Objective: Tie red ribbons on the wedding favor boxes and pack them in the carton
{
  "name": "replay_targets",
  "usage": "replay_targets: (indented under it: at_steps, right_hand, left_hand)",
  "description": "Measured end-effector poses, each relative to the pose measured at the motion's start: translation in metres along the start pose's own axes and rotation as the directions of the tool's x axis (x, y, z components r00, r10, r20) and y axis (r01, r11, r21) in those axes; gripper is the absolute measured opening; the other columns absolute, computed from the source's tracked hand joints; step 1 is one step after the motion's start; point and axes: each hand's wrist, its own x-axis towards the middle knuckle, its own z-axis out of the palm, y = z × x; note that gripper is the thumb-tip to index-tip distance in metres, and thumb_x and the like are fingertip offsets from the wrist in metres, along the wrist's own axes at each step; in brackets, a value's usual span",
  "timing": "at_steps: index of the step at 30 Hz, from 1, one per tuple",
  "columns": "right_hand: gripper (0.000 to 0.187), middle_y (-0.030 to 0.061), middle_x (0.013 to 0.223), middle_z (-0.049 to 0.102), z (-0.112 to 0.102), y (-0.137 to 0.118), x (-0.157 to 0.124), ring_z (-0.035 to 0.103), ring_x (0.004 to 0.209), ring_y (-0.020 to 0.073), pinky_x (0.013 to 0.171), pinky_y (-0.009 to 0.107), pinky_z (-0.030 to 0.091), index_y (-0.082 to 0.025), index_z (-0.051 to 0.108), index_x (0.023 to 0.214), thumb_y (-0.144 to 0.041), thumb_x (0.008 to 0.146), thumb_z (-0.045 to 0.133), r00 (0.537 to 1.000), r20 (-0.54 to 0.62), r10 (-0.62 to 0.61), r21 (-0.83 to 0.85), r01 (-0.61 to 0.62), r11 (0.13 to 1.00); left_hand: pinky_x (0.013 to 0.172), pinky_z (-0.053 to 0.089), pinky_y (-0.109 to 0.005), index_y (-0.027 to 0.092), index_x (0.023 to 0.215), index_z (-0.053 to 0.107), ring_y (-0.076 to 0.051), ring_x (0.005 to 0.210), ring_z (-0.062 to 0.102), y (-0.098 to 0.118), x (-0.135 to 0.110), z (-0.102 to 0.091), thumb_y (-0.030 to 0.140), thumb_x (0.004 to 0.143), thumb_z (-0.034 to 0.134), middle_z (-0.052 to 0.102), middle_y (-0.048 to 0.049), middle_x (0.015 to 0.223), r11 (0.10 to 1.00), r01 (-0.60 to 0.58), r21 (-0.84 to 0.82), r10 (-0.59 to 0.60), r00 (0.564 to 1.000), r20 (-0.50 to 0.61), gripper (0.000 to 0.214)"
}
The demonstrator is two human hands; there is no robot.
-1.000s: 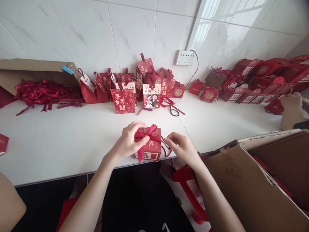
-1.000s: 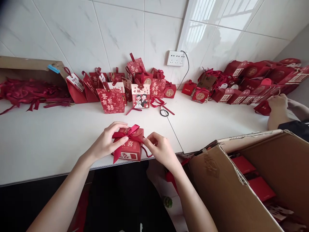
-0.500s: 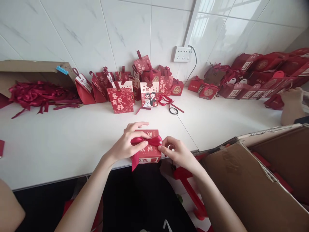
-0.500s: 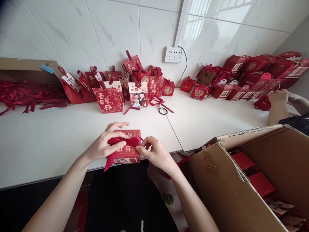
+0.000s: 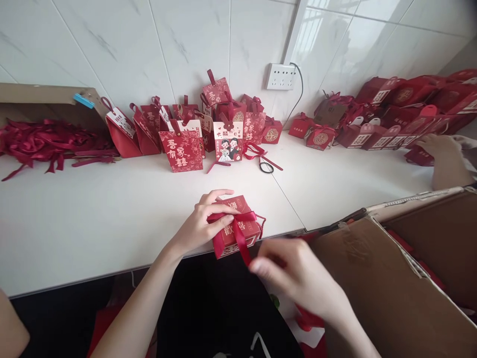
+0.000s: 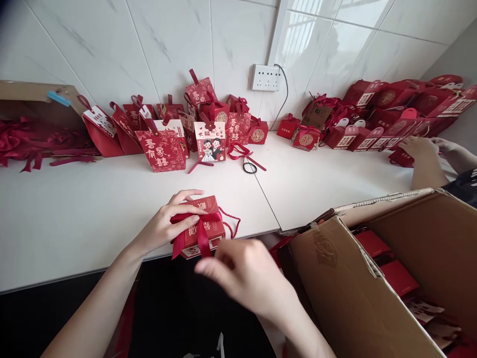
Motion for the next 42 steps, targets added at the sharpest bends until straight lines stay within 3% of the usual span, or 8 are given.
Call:
replay_targets:
  at_steps: [3, 7, 9, 13, 19, 34, 39, 42]
  right_hand:
    - [0.042, -0.0017, 0.054, 0.051, -0.006, 0.014, 0.019, 0.04, 0.049, 0.0107, 0.048, 0.023, 0.031, -0.02, 0.048, 0.065, -0.055, 0.088, 0.046, 0.971, -0.177, 0.162, 0.093, -0.148, 0.985]
    - [0.04, -0.0042, 0.056, 0.044, 0.007, 0.028, 0.045, 0.037, 0.052, 0.0099, 0.049, 0.023, 0.031, -0.02, 0.042, 0.064, -0.053, 0.085, 0.05, 0.981, -0.103, 0.165, 0.262, -0.134, 0.956]
    - [0.039, -0.0044, 0.058, 0.042, 0.015, 0.033, 0.051, 0.037, 0.054, 0.0094, 0.05, 0.022, 0.031, -0.02, 0.04, 0.063, -0.051, 0.086, 0.049, 0.982, -0.086, 0.17, 0.399, -0.122, 0.909]
    - [0.041, -0.0049, 0.058, 0.038, 0.023, 0.037, 0.051, 0.034, 0.054, 0.0087, 0.049, 0.022, 0.027, -0.02, 0.038, 0.062, -0.051, 0.083, 0.054, 0.969, -0.105, 0.222, 0.535, -0.133, 0.834]
    - [0.042, -0.0054, 0.056, 0.038, 0.026, 0.041, 0.05, 0.032, 0.052, 0.0081, 0.048, 0.022, 0.025, -0.02, 0.039, 0.062, -0.053, 0.079, 0.058, 0.957, -0.126, 0.261, 0.594, -0.138, 0.792]
    - [0.042, -0.0043, 0.062, 0.043, 0.036, 0.052, 0.049, 0.039, 0.054, 0.009, 0.051, 0.022, 0.032, -0.021, 0.038, 0.065, -0.053, 0.077, 0.061, 0.95, -0.084, 0.302, 0.83, -0.101, 0.548]
    - [0.038, -0.0027, 0.065, 0.044, 0.03, 0.052, 0.045, 0.041, 0.058, 0.0109, 0.053, 0.023, 0.034, -0.021, 0.04, 0.067, -0.052, 0.081, 0.056, 0.944, -0.143, 0.298, 0.742, -0.097, 0.664]
    - [0.028, -0.0001, 0.071, 0.047, 0.016, 0.039, 0.034, 0.045, 0.065, 0.0144, 0.059, 0.027, 0.039, -0.022, 0.047, 0.076, -0.047, 0.087, 0.048, 0.832, -0.464, 0.305, 0.505, -0.035, 0.862]
  left_hand:
    - [0.109, 0.035, -0.047, 0.03, 0.092, 0.072, -0.026, 0.126, 0.042, 0.0, 0.001, -0.001, 0.035, 0.087, 0.05, 0.049, -0.0012, 0.134, 1.0, 0.009, -0.01, -0.009, 1.0, 0.006, 0.023]
    - [0.109, 0.034, -0.044, 0.029, 0.102, 0.068, -0.025, 0.128, 0.041, -0.001, -0.002, 0.004, 0.035, 0.085, 0.052, 0.048, -0.0023, 0.135, 0.998, 0.009, -0.062, -0.01, 1.0, -0.012, 0.024]
    - [0.108, 0.036, -0.042, 0.027, 0.114, 0.06, -0.025, 0.128, 0.041, -0.003, -0.007, 0.009, 0.036, 0.083, 0.054, 0.048, -0.0048, 0.133, 0.993, 0.018, -0.114, -0.035, 0.988, -0.151, 0.033]
    - [0.082, 0.047, -0.035, 0.024, 0.097, 0.052, -0.019, 0.095, 0.055, -0.005, -0.019, 0.017, 0.038, 0.079, 0.055, 0.056, -0.0017, 0.099, 0.953, 0.165, -0.254, -0.28, 0.8, -0.53, 0.023]
    - [0.048, 0.031, -0.022, 0.019, 0.056, 0.038, -0.009, 0.05, 0.036, 0.005, -0.02, 0.012, 0.042, 0.083, 0.051, 0.035, 0.0053, 0.052, 0.868, 0.311, -0.387, -0.433, 0.856, -0.282, 0.038]
    - [0.042, 0.03, -0.02, 0.022, 0.063, 0.032, -0.009, 0.046, 0.035, 0.014, -0.029, 0.032, 0.043, 0.086, 0.048, 0.036, 0.0058, 0.054, 0.858, 0.331, -0.393, -0.475, 0.802, -0.361, 0.036]
    - [0.044, 0.03, -0.02, 0.021, 0.063, 0.035, -0.008, 0.047, 0.034, 0.008, -0.029, 0.03, 0.043, 0.087, 0.047, 0.035, 0.006, 0.055, 0.851, 0.344, -0.398, -0.474, 0.829, -0.296, 0.036]
    - [0.052, 0.04, -0.022, 0.021, 0.073, 0.046, -0.011, 0.058, 0.049, 0.004, -0.03, 0.019, 0.045, 0.085, 0.05, 0.051, 0.0033, 0.067, 0.875, 0.322, -0.362, -0.441, 0.838, -0.322, 0.027]
